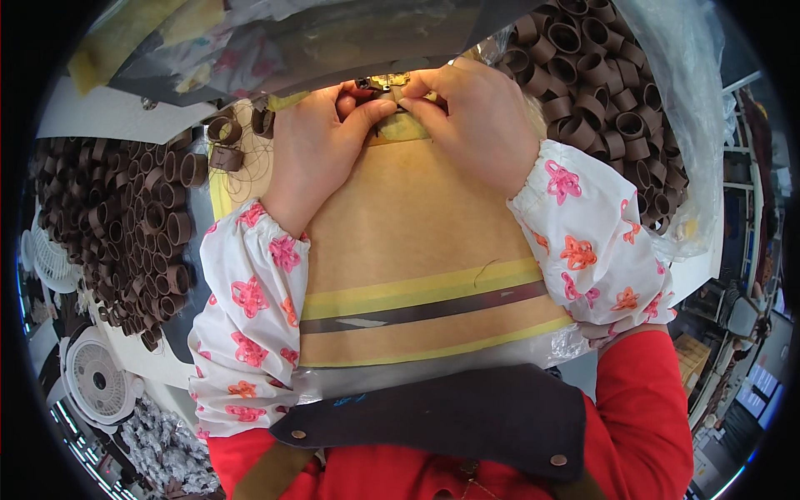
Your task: The recorder is sewing small leather loops using an industrial sewing machine.
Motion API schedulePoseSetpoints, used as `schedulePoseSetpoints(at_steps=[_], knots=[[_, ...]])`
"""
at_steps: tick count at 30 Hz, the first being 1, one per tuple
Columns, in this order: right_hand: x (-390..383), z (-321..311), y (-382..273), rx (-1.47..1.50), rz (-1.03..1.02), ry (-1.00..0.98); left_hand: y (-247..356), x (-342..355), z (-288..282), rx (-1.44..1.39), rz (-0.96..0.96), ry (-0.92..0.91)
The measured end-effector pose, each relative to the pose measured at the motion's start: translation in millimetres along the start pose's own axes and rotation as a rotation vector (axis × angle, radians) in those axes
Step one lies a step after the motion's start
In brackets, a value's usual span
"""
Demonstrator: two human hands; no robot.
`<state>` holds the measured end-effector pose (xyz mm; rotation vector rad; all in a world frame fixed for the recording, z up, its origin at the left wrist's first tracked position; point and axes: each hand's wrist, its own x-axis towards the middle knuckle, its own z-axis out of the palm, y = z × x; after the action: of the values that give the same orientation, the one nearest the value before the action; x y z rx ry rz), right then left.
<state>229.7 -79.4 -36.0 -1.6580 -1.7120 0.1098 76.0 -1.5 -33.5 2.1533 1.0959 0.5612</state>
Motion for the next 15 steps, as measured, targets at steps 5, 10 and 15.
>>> schedulePoseSetpoints(at_steps=[5,10,15], knots=[[3.0,-1.1,-2.1,-0.029,-0.006,-0.013,-0.9,-1.1,-3.9,0.032,0.048,0.018],[3.0,2.9,-3.2,-0.055,-0.01,-0.01,-5.4,-0.6,-3.8,-0.034,-0.011,-0.003],[3.5,-2.4,-0.3,-0.041,0.003,-0.047,-7.2,1.5,-2.5,0.014,0.002,-0.006]])
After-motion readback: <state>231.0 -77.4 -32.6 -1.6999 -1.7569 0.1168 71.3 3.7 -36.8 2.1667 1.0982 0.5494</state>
